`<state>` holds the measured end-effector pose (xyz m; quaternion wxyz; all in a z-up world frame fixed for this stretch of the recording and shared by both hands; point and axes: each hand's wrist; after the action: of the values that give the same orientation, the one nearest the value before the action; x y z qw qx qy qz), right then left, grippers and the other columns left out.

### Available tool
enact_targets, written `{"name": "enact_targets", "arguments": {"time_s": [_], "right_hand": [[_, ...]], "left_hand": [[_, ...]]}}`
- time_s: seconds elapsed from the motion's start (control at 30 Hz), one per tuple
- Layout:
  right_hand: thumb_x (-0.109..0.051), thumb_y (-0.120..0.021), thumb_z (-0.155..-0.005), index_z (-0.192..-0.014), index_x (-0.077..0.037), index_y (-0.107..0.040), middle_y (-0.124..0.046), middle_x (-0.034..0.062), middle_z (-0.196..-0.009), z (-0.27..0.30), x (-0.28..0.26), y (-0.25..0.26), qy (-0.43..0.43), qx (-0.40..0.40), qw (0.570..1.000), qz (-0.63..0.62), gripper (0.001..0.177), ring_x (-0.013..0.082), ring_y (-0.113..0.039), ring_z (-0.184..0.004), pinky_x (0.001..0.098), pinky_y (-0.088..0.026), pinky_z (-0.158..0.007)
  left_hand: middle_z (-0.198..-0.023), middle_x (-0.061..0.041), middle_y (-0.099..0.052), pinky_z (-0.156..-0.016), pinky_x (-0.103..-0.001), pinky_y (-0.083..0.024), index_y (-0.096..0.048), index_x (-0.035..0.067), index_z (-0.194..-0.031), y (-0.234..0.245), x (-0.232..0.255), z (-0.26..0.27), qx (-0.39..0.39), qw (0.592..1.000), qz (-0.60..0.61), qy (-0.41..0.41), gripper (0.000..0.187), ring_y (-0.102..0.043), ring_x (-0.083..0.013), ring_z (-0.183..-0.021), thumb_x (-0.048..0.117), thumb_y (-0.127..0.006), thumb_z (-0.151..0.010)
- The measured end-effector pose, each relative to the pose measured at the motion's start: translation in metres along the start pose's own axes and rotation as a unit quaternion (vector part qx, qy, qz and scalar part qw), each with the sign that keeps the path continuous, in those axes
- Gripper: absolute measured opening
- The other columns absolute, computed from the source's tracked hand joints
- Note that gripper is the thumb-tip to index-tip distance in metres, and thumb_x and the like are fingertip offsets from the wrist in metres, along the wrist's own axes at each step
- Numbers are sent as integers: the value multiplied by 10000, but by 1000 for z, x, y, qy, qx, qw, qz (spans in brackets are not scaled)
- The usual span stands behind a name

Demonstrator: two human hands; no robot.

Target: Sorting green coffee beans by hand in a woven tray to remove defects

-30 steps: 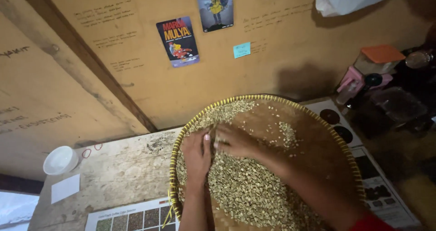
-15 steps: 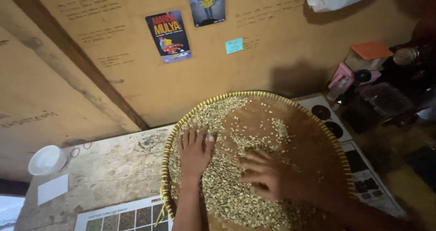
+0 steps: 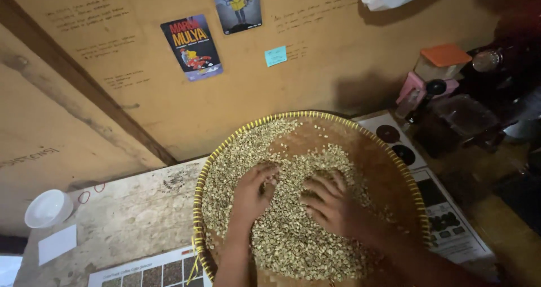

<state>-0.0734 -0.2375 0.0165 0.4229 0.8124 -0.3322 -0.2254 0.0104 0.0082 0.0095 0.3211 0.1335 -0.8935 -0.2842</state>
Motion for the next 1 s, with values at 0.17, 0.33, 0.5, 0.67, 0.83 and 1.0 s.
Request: {"name": "enact_targets", "arguments": {"time_s": [0.17,0.33,0.5,0.67,0.83,1.0], "right_hand": [[-647,-217,-1078,-1603,-369,-193,-271,-12,-1710,30,-31,-39,124,-21,991,-48,594,288,-287,-1590,628,-45,-1301],[-419,-547,-1010,-1382,-187,-596,-532,125,-1492,12,-15,-22,52,-160,983,-80,442,379,-432,-1390,632,-217,-1160],[-297,-727,-866,-1237,-179,-681,-623,88,-1356,20,12,-36,-10,-59,998,23,392,294,-554,-1202,500,-424,-990],[-449,-673,-925,-1098,-264,-703,-625,26,-1305,4,-2,-14,-14,40,988,150,256,290,-515,-1271,547,-333,-1088],[-520,-373,-1068,-1420,-255,-567,-466,97,-1559,8,-42,-3,66,-150,984,-70,482,354,-383,-1435,651,-187,-1151],[-452,-579,-995,-1372,-225,-600,-481,102,-1555,16,-17,-28,85,-194,977,-35,441,319,-417,-1412,586,-254,-1153]], "left_hand": [[-1174,-92,-717,-931,-391,-614,-724,84,-1173,6,-7,0,25,992,-95,75,237,-687,-260,-1065,138,-685,-946],[-1146,-107,-686,-871,-451,-509,-700,86,-1224,0,-26,10,53,993,-82,71,272,-633,-308,-1049,196,-648,-982],[-1065,-90,-706,-785,-405,-545,-709,85,-1189,-1,-28,8,61,990,-101,73,259,-642,-267,-950,245,-609,-1012],[-1048,-87,-673,-795,-426,-479,-710,103,-1227,-1,-32,10,49,989,-93,101,296,-600,-288,-959,277,-596,-1016],[-1048,-63,-700,-789,-404,-510,-706,127,-1238,1,-26,8,41,987,-96,120,285,-620,-253,-942,266,-616,-1006],[-1030,-59,-670,-788,-421,-483,-686,169,-1293,0,-32,10,13,981,-109,158,339,-588,-257,-954,339,-547,-1034]]}}
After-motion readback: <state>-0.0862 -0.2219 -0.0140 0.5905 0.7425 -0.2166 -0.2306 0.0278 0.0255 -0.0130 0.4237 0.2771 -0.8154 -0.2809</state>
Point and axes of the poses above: each hand's wrist, its own z-axis away from the middle knuckle, its own y-axis out of the back of the hand, x = y × z
